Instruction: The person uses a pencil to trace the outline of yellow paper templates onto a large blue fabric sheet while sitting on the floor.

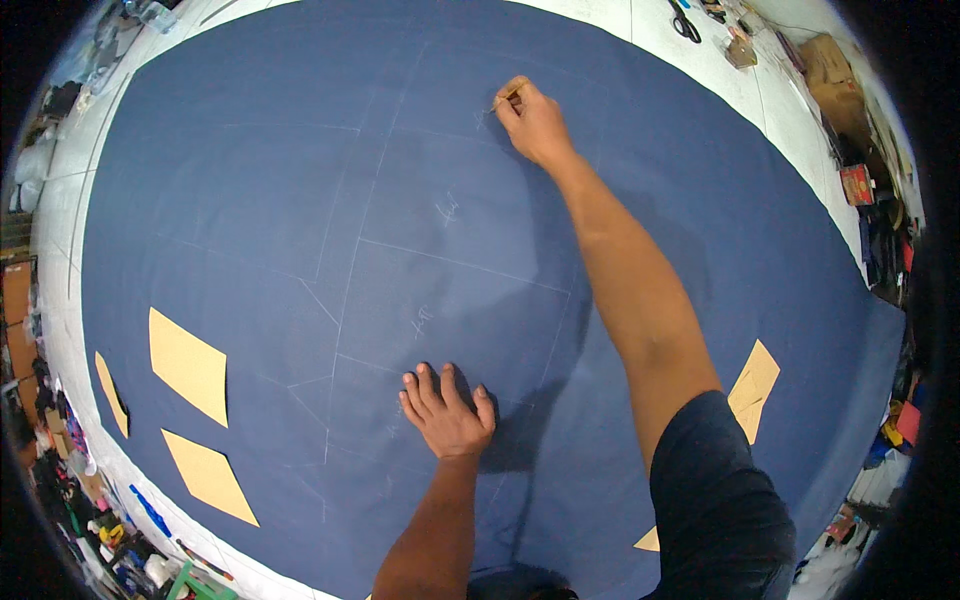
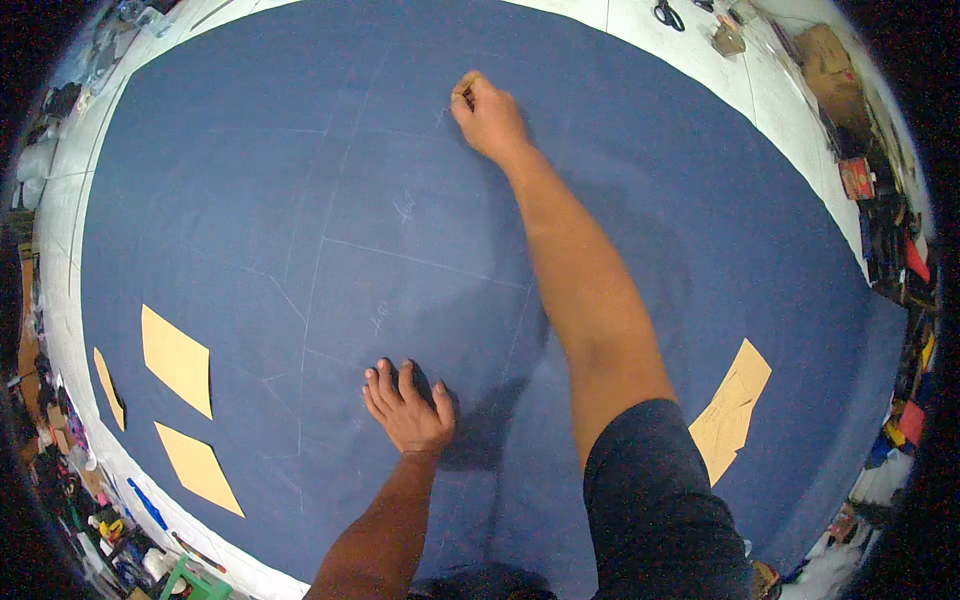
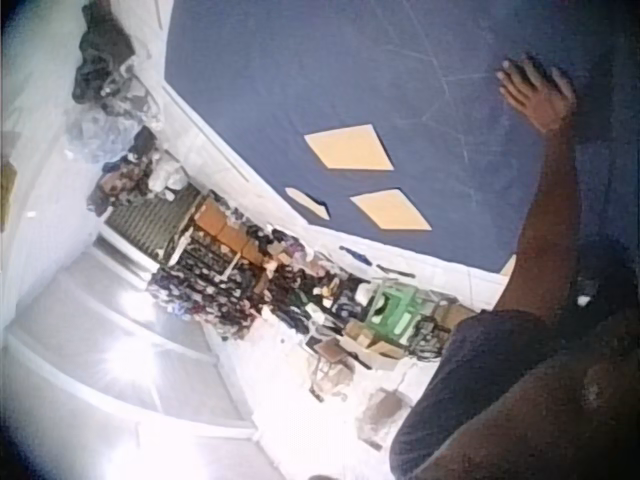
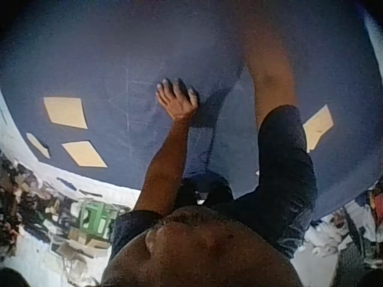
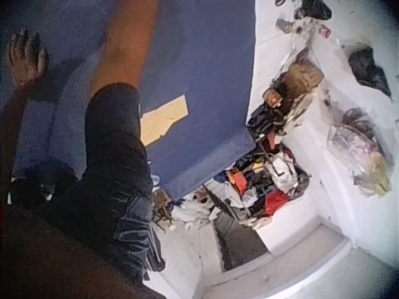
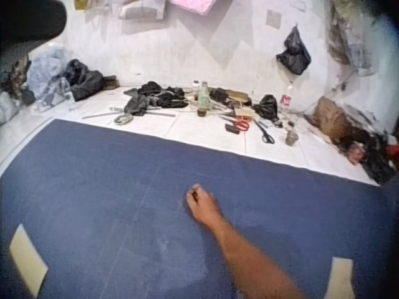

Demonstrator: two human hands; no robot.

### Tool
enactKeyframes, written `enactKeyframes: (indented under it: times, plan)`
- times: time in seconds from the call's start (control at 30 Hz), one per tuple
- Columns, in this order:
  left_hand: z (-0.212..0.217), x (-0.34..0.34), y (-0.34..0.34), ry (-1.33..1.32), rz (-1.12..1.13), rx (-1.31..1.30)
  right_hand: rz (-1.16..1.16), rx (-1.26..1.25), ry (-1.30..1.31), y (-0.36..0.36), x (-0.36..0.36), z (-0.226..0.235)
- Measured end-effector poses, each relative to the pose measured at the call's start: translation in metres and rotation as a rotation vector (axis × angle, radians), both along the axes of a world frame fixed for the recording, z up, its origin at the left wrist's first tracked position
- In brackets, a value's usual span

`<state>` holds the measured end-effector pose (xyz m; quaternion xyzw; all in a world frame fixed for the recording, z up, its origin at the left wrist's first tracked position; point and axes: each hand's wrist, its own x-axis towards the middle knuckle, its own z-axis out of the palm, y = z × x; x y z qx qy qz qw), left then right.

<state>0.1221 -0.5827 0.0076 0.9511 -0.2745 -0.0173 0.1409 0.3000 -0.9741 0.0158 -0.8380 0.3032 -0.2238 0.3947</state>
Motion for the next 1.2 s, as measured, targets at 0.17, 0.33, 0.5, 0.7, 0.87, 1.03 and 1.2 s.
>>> enactKeyframes:
  times: [0.17,0.33,0.5,0.7,0.87,1.03,1.2]
  plan:
    - [-0.003,0.000,0.002,-0.037,-0.001,-0.013,-0.034,-0.031,0.017,0.003,0.007,0.002]
    - [0.003,-0.002,0.000,0.050,0.008,0.014,-0.056,0.058,-0.047,0.003,0.003,0.000]
    - [0.003,-0.001,0.003,0.077,0.027,0.031,0.301,0.153,-0.043,0.089,-0.004,0.017]
    - [-0.001,0.000,0.003,0.032,0.010,0.018,0.501,0.075,-0.028,0.134,0.002,0.009]
    - [0.001,-0.003,0.002,0.040,0.025,0.016,0.490,0.110,0.073,0.135,-0.001,0.018]
    - [0.000,-0.001,0.000,0.011,0.016,-0.004,0.482,0.115,-0.008,0.136,0.000,0.009]
    - [0.001,-0.001,0.000,0.015,0.019,-0.002,0.390,0.142,-0.054,0.136,0.000,0.006]
